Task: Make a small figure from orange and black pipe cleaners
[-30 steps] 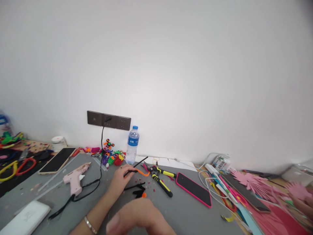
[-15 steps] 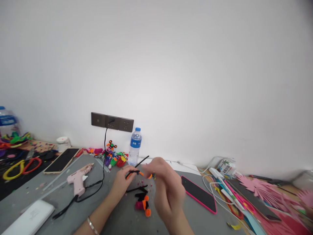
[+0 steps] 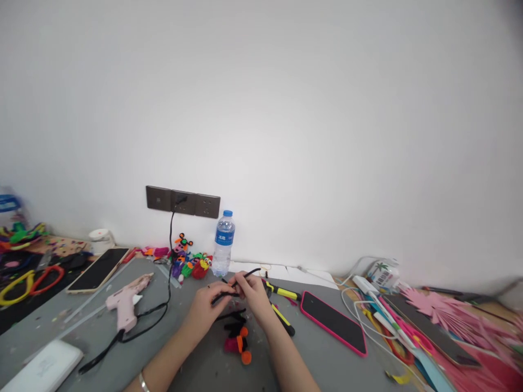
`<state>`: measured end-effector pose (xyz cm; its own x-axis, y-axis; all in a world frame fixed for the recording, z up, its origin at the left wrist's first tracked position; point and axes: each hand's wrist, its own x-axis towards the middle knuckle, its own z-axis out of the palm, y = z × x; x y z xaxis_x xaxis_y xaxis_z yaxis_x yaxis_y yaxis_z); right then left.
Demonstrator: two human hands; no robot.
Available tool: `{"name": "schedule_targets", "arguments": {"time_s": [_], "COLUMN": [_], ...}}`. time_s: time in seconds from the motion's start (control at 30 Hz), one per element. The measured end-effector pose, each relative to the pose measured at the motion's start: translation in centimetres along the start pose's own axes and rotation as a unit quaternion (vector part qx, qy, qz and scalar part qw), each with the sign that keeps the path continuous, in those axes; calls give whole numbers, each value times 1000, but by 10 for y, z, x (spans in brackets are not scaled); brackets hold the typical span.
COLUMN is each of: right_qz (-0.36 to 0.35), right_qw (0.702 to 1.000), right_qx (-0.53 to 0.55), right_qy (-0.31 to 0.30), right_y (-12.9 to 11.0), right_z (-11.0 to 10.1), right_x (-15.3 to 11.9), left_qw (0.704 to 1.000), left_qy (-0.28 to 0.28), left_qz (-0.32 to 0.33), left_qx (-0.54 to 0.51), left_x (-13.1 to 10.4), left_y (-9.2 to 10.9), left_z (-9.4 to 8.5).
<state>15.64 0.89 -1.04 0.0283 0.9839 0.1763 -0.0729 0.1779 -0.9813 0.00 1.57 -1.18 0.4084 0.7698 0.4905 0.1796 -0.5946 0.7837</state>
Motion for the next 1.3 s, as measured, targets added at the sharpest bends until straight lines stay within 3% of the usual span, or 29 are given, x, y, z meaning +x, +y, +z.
{"name": "schedule_targets", "arguments": {"time_s": [0.13, 0.3, 0.6, 0.87, 1.1, 1.3], "right_qz": [36, 11, 56, 25, 29, 25], "right_qw": [992, 974, 968, 994, 997, 999], "right_qx": [83, 169, 237, 105, 70, 23], "right_qy": [84, 152, 65, 22, -7, -12], "right_y": [1, -5, -13, -13, -19, -11], "right_z": [-14, -29, -25, -18, -7, -5], "right_x": [-2, -5, -10, -14, -19, -16], "left_qw": [1000, 997, 994, 992, 991, 990], "left_qy": [-1, 41, 28, 18, 17, 11], "left_qz": [-15, -58, -93, -103, -105, -107], "left_qx": [-7, -13, -43, -64, -81, -96], "left_x": [0, 1, 0, -2, -2, -3], "left_y": [3, -1, -2, -5, -4, -3], "left_z": [-1, -3, 2, 5, 5, 7]}}
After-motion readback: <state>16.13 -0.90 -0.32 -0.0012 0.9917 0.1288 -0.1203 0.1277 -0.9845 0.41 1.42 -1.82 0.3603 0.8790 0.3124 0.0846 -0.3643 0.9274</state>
